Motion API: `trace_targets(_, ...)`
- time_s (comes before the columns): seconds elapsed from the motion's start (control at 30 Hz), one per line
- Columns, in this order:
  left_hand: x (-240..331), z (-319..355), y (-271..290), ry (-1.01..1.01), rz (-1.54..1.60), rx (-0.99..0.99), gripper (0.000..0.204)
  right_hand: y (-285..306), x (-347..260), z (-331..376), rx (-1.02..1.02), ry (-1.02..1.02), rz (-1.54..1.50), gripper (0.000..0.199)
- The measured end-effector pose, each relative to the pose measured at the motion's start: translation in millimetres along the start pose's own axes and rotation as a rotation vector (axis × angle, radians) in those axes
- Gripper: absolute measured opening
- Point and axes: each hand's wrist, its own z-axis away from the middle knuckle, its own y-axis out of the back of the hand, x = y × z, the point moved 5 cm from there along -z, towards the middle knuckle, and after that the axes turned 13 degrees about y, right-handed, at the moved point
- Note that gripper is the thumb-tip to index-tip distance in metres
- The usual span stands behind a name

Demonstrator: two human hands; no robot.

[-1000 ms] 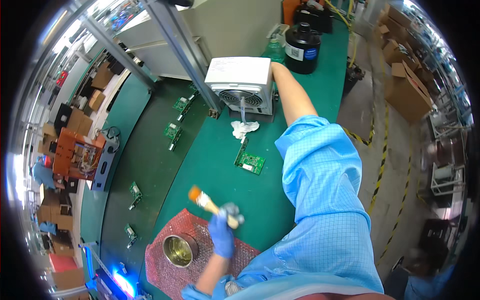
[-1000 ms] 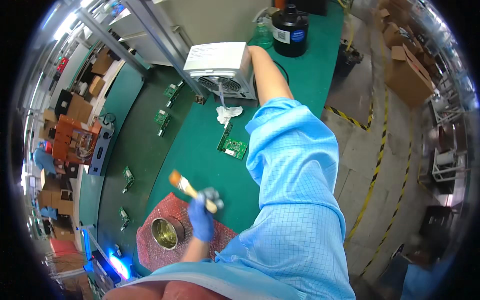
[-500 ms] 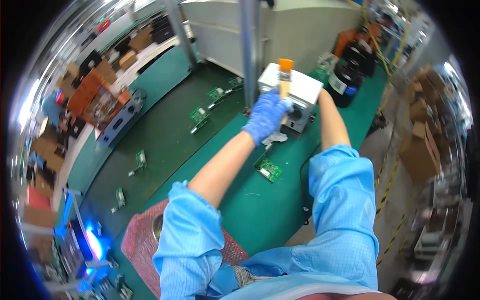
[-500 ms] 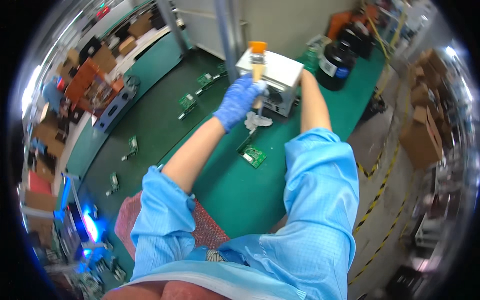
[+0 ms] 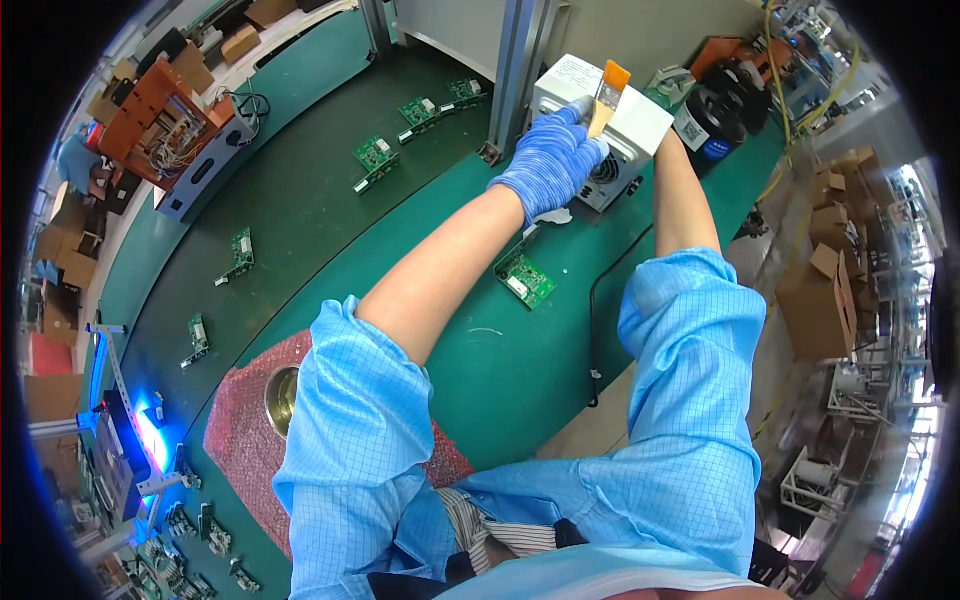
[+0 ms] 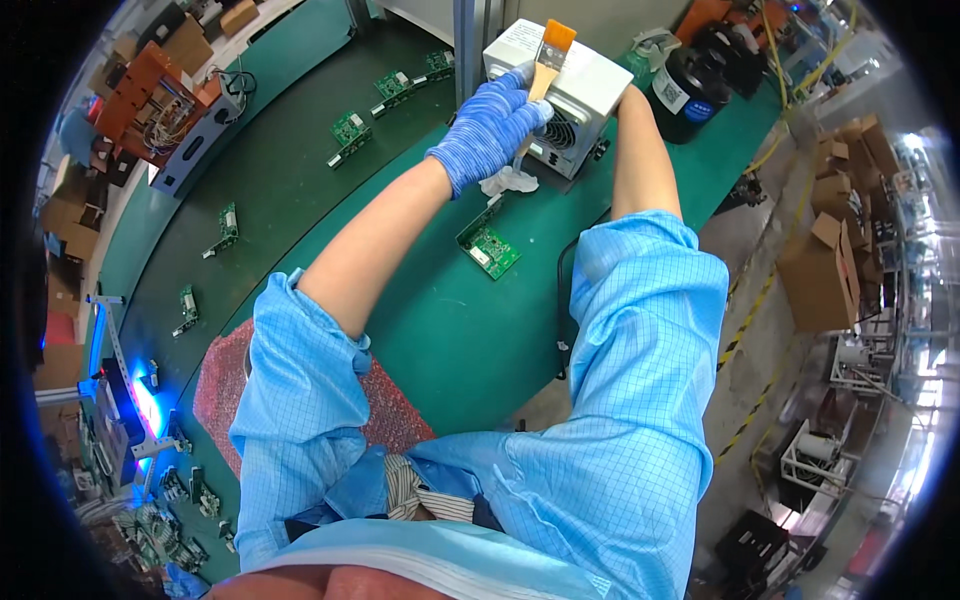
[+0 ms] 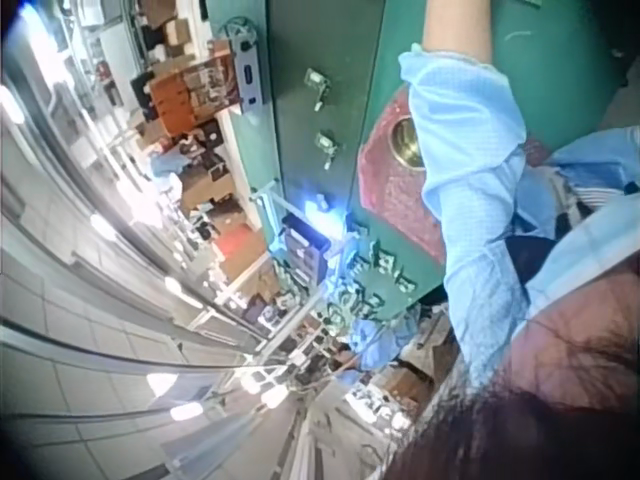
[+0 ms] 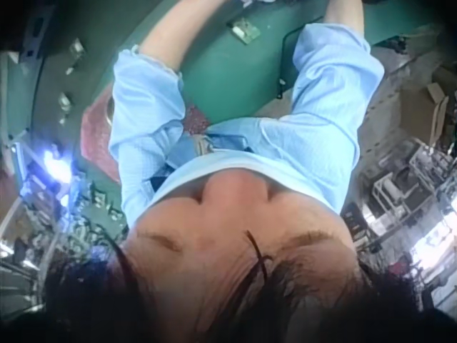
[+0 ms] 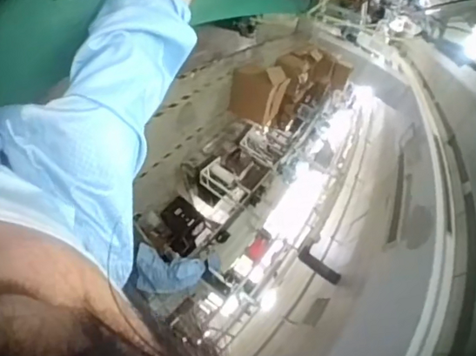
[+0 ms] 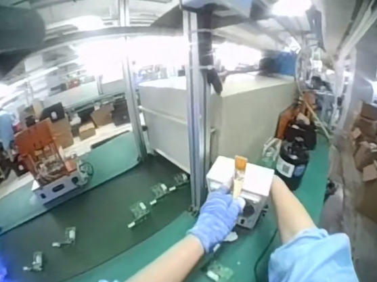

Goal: Applying a liquid coating to printed circuit boards using a brush at an electronics workstation.

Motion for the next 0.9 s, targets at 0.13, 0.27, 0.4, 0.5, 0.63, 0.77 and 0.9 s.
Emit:
trace_targets(0.13, -6, -4, -3, 0.057, 0.059, -0.067, 0.038, -2, 1, -4, 0.02, 0.013, -0.028, 0.035)
trace_targets(0.27, -8, 0, 1, 0.168, 0.207, -0.135, 0.036, 0, -3, -4, 0.063, 0.044, -0.167, 0.035)
trace_targets(0.4, -8, 22, 33, 0.241, 0.478, -0.125, 0.033, 15, -23, 23, -0.03, 0.061, -0.614, 0.035)
trace_targets(0.5, -22, 62, 75, 0.395, 0.688, -0.117, 0.045, 28, -33, 78, -0.255, 0.045, -0.901, 0.043)
trace_targets(0.63, -37, 155, 137, 0.54, 0.452, -0.061, 0.051, 24, -39, 133, -0.283, 0.419, -0.46, 0.07)
trace_targets(0.77, -37, 261, 186, 0.547, 0.321, 0.129, 0.049, 12, -41, 141, -0.176, 0.497, -0.041, 0.097)
trace_targets(0.9, -51, 359, 210, 0.715, 0.422, 0.327, 0.045, 10, -44, 154, -0.015, 0.667, 0.131, 0.098)
